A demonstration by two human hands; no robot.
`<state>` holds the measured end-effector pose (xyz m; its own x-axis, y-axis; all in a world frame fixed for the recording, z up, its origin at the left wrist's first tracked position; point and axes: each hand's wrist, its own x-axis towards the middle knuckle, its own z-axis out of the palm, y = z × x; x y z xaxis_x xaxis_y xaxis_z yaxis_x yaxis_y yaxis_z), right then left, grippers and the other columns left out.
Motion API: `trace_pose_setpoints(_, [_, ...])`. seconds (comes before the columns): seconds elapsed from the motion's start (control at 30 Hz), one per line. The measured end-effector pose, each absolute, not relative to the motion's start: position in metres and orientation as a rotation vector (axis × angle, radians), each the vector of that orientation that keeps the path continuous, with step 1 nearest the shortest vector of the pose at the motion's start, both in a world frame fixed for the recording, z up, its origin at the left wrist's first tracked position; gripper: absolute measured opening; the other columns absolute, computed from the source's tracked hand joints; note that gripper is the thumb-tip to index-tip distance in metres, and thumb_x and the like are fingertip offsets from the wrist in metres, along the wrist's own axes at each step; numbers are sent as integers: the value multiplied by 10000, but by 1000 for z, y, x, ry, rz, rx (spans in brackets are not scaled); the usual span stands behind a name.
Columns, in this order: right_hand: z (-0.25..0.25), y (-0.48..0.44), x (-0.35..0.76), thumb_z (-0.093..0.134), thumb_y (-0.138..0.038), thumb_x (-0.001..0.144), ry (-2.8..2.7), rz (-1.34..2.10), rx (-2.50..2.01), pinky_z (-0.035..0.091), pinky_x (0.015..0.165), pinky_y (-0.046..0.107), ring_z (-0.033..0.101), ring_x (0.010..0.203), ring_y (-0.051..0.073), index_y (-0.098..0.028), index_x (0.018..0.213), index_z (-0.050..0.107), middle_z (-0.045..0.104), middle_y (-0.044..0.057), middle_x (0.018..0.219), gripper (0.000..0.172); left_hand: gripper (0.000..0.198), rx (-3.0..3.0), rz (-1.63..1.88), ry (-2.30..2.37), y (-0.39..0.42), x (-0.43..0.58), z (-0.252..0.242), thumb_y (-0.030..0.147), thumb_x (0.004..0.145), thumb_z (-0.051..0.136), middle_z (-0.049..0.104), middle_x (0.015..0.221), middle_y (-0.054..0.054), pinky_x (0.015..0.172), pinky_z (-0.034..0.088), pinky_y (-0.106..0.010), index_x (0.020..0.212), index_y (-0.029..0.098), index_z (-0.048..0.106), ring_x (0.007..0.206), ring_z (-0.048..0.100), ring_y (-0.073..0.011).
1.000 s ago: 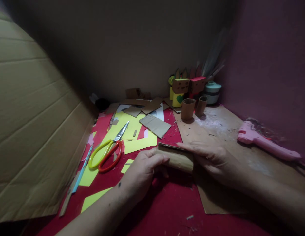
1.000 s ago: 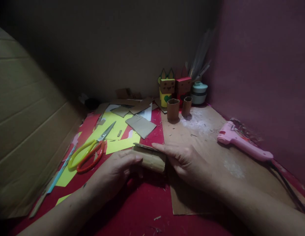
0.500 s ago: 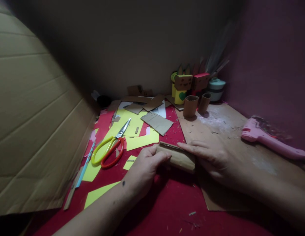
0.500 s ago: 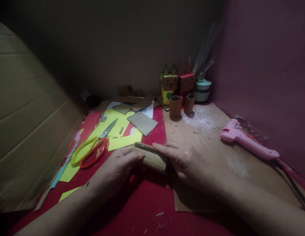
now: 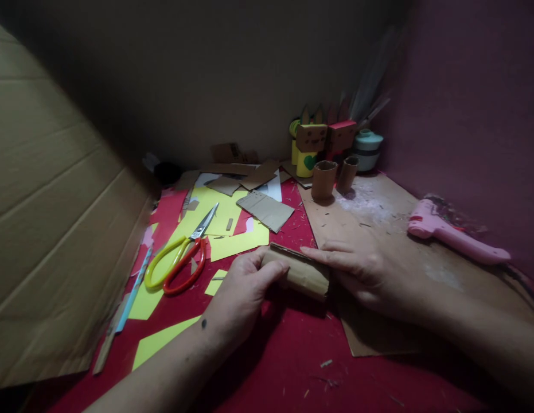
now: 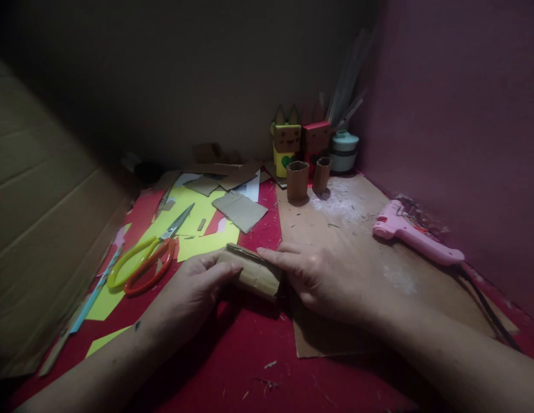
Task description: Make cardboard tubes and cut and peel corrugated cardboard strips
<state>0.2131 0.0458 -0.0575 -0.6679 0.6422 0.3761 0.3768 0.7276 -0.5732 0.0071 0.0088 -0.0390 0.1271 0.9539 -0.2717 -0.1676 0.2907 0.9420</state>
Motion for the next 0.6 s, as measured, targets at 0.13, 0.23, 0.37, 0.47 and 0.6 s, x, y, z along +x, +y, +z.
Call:
trace_pose_setpoints(0.13, [-60, 47, 213, 427, -56, 831, -2373, 572, -740, 521, 762, 305, 621, 874, 165, -296, 1320, 490, 625, 50, 1049, 548, 77, 923, 1015, 1132, 8, 8, -40, 213, 756, 594, 612, 705, -40, 632, 401, -269, 746, 138, 602, 637, 538, -142])
trace_pose_setpoints(0.23, [-64, 46, 211, 419, -100, 873, -2386, 523, -755, 513, 727, 304, 609, 811, 153, -304, 1329, 476, 618, 40, 982, 503, 69, 902, 1038, 1064, 9, 7, -43, 197, 755, 604, 623, 714, -48, 669, 413, -274, 745, 130, 618, 659, 541, -141])
trace_pose_setpoints(0.37, [-66, 43, 207, 404, -161, 906, -2403, 379, -748, 501, 672, 303, 590, 753, 156, -250, 1332, 473, 596, 51, 905, 441, 68, 901, 1057, 982, 10, 6, -46, 160, 757, 600, 649, 738, -63, 713, 424, -279, 769, 119, 653, 698, 558, -150])
trace_pose_setpoints(0.47, [-64, 40, 206, 369, -138, 899, -2478, 185, -751, 480, 579, 292, 570, 662, 161, -168, 1318, 489, 588, 69, 819, 437, 100, 897, 1061, 944, 11, 5, -48, 145, 763, 587, 660, 749, -72, 732, 433, -293, 804, 114, 673, 709, 575, -161])
trace_pose_setpoints(0.6, [-64, 39, 209, 348, -102, 872, -2558, 2, -753, 475, 564, 277, 578, 642, 164, -174, 1356, 441, 620, 77, 829, 498, 106, 888, 1068, 924, 12, 5, -49, 129, 754, 582, 670, 748, -77, 757, 442, -310, 785, 117, 682, 717, 596, -171])
